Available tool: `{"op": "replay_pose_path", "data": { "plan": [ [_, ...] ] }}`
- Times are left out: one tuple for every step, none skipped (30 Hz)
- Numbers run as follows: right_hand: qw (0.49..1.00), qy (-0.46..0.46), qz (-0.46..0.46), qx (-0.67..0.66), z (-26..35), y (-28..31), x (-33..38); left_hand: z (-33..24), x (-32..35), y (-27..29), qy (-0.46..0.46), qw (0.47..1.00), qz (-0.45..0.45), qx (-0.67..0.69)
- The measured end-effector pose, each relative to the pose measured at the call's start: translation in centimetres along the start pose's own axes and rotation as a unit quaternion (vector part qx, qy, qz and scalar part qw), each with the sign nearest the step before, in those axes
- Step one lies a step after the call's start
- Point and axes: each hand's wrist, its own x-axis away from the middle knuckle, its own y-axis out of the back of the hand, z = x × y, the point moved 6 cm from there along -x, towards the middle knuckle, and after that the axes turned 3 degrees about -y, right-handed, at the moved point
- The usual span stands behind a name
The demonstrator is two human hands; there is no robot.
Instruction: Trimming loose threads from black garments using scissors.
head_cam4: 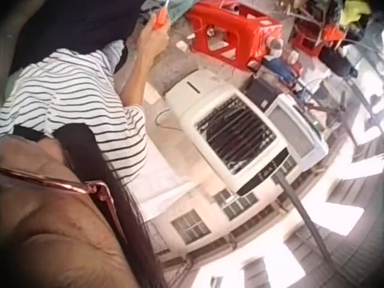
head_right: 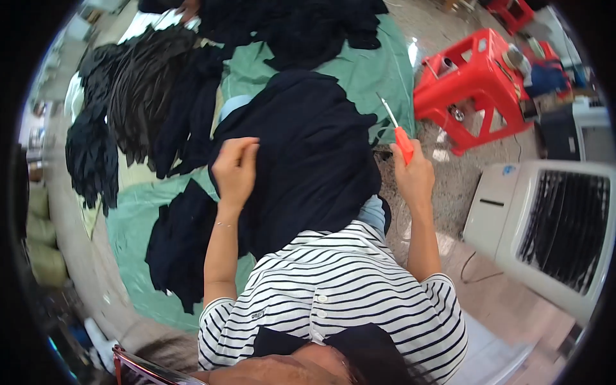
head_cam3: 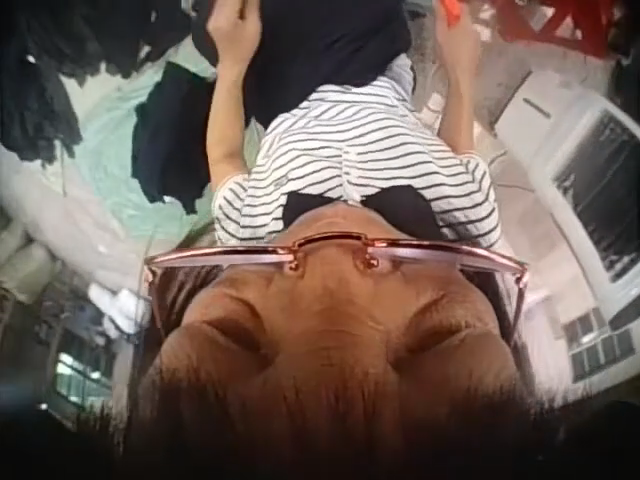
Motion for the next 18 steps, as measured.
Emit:
{"op": "replay_pose_path", "data": {
  "plan": [
    [1.0,-0.02,-0.01,-0.002,-0.7,0.5,0.5,-1.5,-0.7,-3.0,-0.031,0.996,0.066,0.044],
    [0.999,-0.04,0.011,-0.006,-1.3,0.4,1.0,-2.3,-0.4,-5.9,-0.064,0.991,0.112,0.039],
    [0.997,-0.061,0.034,-0.011,-2.1,0.3,1.5,-3.8,0.1,-8.2,-0.108,0.979,0.17,-0.013],
    [0.997,-0.07,0.042,-0.017,-3.0,0.1,1.7,-5.0,0.7,-9.5,-0.111,0.969,0.218,-0.041],
    [0.996,-0.082,0.042,-0.018,-3.7,-0.1,2.1,-6.2,1.4,-9.6,-0.127,0.968,0.21,-0.056],
    [0.995,-0.077,0.037,-0.042,-4.1,-0.3,2.1,-7.0,2.0,-9.5,-0.144,0.967,0.198,-0.074],
    [0.995,-0.073,0.031,-0.063,-4.5,-0.4,2.2,-7.7,2.5,-9.1,-0.159,0.97,0.17,-0.068],
    [0.994,-0.048,0.01,-0.102,-4.8,-0.7,2.0,-7.9,3.2,-8.3,-0.121,0.973,0.183,-0.07],
    [0.993,-0.057,0.007,-0.104,-6.5,-1.8,1.5,-8.8,3.8,-7.2,-0.086,0.974,0.197,-0.072],
    [0.996,0.004,-0.036,-0.076,-7.9,-2.9,0.9,-9.1,4.7,-6.1,-0.056,0.97,0.224,-0.073],
    [0.994,0.062,-0.08,-0.04,-9.1,-3.9,0.5,-9.3,5.6,-5.3,-0.032,0.964,0.247,-0.092],
    [0.994,0.054,-0.083,-0.039,-10.1,-5.0,-0.1,-9.5,6.4,-4.3,-0.031,0.961,0.257,-0.101],
    [0.985,-0.087,0.006,-0.146,-12.1,-7.3,-0.8,-9.8,7.3,-3.1,-0.043,0.959,0.257,-0.114],
    [0.938,-0.222,0.096,-0.248,-13.5,-9.9,-1.1,-9.6,8.5,-2.0,-0.043,0.953,0.266,-0.139],
    [0.928,-0.24,0.105,-0.266,-14.0,-11.2,-1.6,-9.1,9.6,-0.8,-0.015,0.955,0.26,-0.141],
    [0.917,-0.255,0.119,-0.284,-13.4,-12.2,-2.2,-8.7,10.9,0.7,0.018,0.957,0.25,-0.148],
    [0.9,-0.274,0.148,-0.305,-12.8,-13.2,-2.5,-7.8,12.3,2.0,0.04,0.959,0.24,-0.146],
    [0.903,-0.255,0.147,-0.313,-12.4,-14.0,-3.0,-6.7,13.5,3.1,0.057,0.961,0.23,-0.144]
  ]
}}
